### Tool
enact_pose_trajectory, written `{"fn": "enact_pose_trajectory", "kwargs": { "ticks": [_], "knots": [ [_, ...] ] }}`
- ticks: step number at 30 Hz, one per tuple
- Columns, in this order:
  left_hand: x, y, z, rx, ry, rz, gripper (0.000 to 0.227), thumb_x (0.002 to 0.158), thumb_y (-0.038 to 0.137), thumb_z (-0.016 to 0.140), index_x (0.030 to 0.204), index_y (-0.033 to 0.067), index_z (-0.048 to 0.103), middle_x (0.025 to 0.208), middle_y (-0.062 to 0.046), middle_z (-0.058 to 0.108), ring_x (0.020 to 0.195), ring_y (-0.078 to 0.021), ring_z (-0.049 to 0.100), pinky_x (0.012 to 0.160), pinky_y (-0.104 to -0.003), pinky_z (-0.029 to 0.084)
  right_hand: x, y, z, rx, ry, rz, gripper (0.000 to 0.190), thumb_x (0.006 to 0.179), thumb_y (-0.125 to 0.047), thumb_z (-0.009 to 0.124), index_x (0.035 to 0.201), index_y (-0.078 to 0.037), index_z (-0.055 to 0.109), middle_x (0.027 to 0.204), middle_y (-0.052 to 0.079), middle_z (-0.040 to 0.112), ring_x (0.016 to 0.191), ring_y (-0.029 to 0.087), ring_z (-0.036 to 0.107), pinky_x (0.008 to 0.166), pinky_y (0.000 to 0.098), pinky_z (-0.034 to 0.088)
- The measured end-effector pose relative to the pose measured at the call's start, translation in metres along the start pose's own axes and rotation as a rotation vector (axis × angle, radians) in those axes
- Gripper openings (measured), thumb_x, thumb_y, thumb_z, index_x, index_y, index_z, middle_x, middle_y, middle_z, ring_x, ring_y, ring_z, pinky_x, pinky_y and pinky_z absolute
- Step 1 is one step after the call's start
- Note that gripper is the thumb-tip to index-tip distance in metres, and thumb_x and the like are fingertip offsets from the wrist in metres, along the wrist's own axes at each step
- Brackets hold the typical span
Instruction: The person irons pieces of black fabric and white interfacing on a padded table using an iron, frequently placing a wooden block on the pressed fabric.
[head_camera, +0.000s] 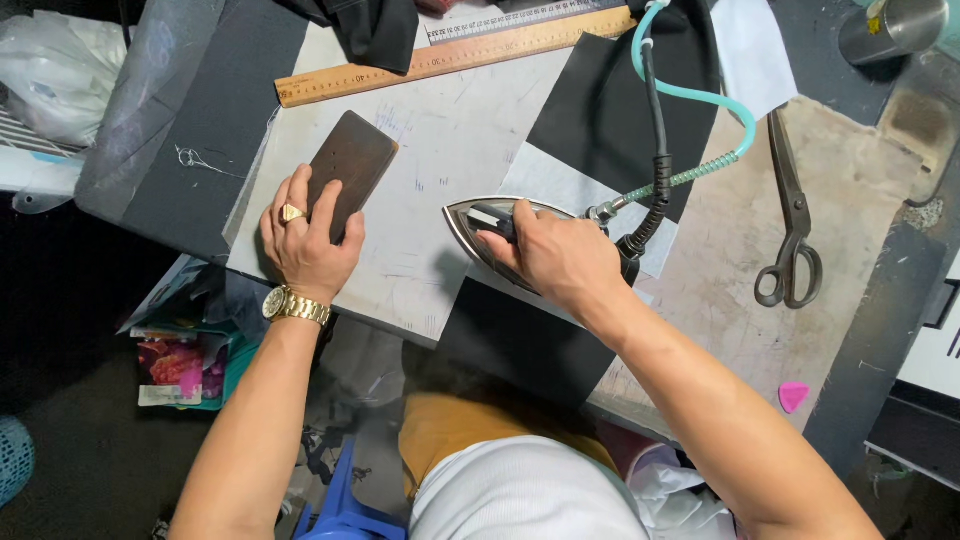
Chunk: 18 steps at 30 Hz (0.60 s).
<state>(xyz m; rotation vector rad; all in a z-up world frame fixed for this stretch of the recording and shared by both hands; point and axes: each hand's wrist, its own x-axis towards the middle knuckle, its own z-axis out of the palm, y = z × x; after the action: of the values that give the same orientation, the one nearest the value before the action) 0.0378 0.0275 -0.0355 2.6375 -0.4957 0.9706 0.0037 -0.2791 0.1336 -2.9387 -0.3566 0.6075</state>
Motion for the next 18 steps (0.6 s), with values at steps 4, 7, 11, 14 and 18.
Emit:
{"fn": "enact_pose_trajectory", "kwargs": {
  "ticks": [4,7,11,14,18],
  "knots": [
    [-0.0005,-0.0007,0.0022,-0.005,0.003,0.004,0.034,0.094,0.037,0.069,0.118,0.0140,0.074,0.136,-0.015,0.064,0.122,-0.0328,0.063,0.093,-0.045,0.046,-0.0011,-0.0005,-0.0019,-0.003,0.003,0.006,0.056,0.108,-0.061,0.038,0.098,-0.008,0.057,0.078,0.020,0.071,0.071,0.039,0.077,0.068,0.0490,0.061],
    [0.0011,0.0001,0.0004,-0.006,0.003,0.006,0.033,0.095,0.038,0.068,0.118,0.0140,0.074,0.137,-0.015,0.063,0.122,-0.0327,0.063,0.093,-0.045,0.046,-0.0005,-0.0007,-0.0022,-0.003,0.011,0.004,0.055,0.108,-0.060,0.039,0.099,-0.008,0.057,0.079,0.019,0.071,0.071,0.038,0.077,0.068,0.0484,0.061],
    [0.0017,0.0006,-0.0003,0.010,0.003,0.010,0.033,0.095,0.038,0.068,0.118,0.0144,0.074,0.137,-0.015,0.063,0.122,-0.0323,0.063,0.093,-0.044,0.046,-0.0003,-0.0003,-0.0017,0.003,0.015,-0.001,0.057,0.108,-0.061,0.038,0.099,-0.008,0.056,0.078,0.020,0.070,0.070,0.040,0.076,0.068,0.0498,0.061],
    [0.0013,0.0003,-0.0004,0.001,-0.006,0.012,0.034,0.095,0.038,0.069,0.119,0.0144,0.074,0.137,-0.015,0.063,0.122,-0.0324,0.063,0.093,-0.044,0.046,-0.0009,-0.0015,-0.0045,0.013,-0.001,0.006,0.057,0.109,-0.060,0.037,0.099,-0.007,0.057,0.078,0.020,0.070,0.072,0.040,0.077,0.068,0.0493,0.061],
    [0.0008,-0.0002,0.0002,0.004,-0.010,0.009,0.033,0.095,0.037,0.069,0.119,0.0142,0.073,0.137,-0.015,0.063,0.123,-0.0323,0.063,0.093,-0.044,0.046,-0.0007,-0.0003,-0.0022,-0.008,0.002,-0.004,0.058,0.108,-0.061,0.036,0.099,-0.008,0.057,0.078,0.019,0.070,0.070,0.040,0.076,0.067,0.0499,0.061]
  ]
}}
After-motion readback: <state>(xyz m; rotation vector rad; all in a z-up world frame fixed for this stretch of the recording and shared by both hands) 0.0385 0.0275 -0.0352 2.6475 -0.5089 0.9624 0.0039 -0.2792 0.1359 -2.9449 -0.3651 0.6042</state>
